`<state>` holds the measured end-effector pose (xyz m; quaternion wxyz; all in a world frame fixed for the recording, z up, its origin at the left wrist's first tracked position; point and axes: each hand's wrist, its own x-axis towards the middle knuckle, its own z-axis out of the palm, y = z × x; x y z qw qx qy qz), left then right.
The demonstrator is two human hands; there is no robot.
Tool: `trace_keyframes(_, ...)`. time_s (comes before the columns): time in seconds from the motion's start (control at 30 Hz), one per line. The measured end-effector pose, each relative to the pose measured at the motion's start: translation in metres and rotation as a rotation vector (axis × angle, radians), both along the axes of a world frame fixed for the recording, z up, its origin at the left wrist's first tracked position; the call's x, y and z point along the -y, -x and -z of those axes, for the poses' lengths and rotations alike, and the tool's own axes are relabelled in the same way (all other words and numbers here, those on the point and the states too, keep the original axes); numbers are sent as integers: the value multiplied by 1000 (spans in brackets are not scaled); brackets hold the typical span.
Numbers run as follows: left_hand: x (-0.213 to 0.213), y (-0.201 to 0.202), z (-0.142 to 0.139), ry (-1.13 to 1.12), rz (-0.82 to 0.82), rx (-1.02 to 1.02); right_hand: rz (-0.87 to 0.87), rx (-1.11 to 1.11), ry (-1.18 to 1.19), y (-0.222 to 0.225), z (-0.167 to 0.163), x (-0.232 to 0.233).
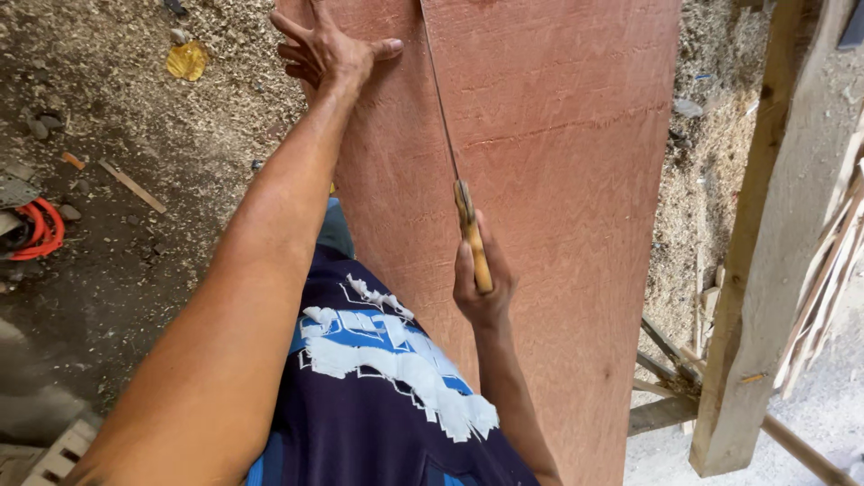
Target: The person measures a plywood sheet with a tape measure and marks it with a pencil, aligns a lighter board on top of the plywood as a guide, then retrieves a hand saw and saws the plywood along the marked line, steadying the sheet with one hand.
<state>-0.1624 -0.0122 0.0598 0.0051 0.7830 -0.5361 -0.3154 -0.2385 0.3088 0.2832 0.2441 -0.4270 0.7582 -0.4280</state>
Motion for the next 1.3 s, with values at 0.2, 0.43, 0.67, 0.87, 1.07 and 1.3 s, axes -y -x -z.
trace_keyframes(0.2,-2,2,8,330,-32,-67,-35,-176,134,22,65,101)
trace_keyframes(0.43,-1,0,1,94,63,-19,-76,-195,37,2,3,-2)
trace_keyframes(0.67,-6,1,10,165,16,-10,-28,-173,66,24,66,93)
trace_keyframes(0.87,-5,1,6,136,-19,-60,-66,-225,8,4,14,7)
trace_keyframes(1.07,-7,2,2,299,49,45,-2,-34,-146,15,39,43)
trace_keyframes(1.3,-5,3,6,172,-288,-279,-19,-177,53,12,39,35)
